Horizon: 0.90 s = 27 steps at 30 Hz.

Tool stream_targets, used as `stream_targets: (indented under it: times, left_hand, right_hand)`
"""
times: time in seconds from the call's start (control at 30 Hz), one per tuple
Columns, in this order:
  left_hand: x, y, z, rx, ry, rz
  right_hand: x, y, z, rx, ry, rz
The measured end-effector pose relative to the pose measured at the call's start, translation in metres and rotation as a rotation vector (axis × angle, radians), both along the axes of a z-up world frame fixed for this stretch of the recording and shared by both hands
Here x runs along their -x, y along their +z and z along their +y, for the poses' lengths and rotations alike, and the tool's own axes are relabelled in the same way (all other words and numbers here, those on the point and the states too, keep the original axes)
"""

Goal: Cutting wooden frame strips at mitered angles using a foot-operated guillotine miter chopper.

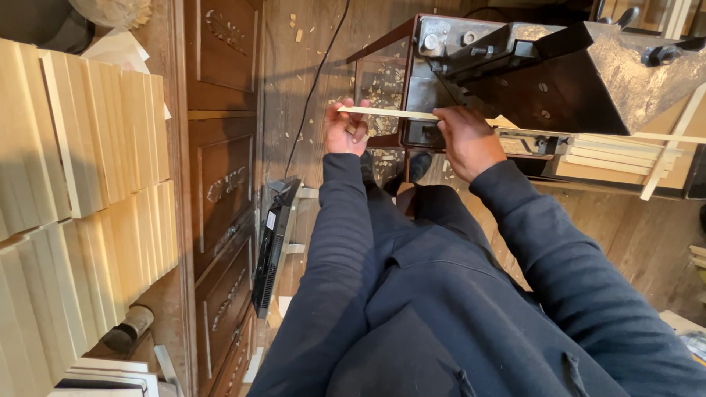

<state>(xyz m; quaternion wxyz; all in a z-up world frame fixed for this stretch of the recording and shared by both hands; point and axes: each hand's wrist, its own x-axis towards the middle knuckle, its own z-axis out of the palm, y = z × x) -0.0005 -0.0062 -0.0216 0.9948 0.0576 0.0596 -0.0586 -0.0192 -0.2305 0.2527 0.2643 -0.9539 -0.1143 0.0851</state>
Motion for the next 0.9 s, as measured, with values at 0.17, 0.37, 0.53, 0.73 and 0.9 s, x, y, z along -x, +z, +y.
stream_targets:
  times: [0.17,0.37,0.53,0.73,0.9]
  left_hand:
    - [0.0,0.002,0.005,-0.011,-0.024,0.021]
    - [0.0,0.006,0.007,-0.024,-0.036,0.048]
    - [0.0,0.016,0.013,-0.071,-0.057,0.029]
    - [-0.002,0.051,0.018,-0.087,-0.091,0.057]
    - [0.019,0.066,0.035,-0.562,-0.197,0.479]
  right_hand:
    - [0.0,-0.002,-0.002,-0.005,-0.004,0.001]
    - [-0.001,0.006,0.004,-0.012,-0.013,-0.021]
    - [-0.001,0.013,0.007,0.007,0.007,-0.028]
    - [-0.003,0.015,0.005,0.028,-0.008,0.017]
    - [-0.002,0.017,0.003,0.015,-0.014,-0.021]
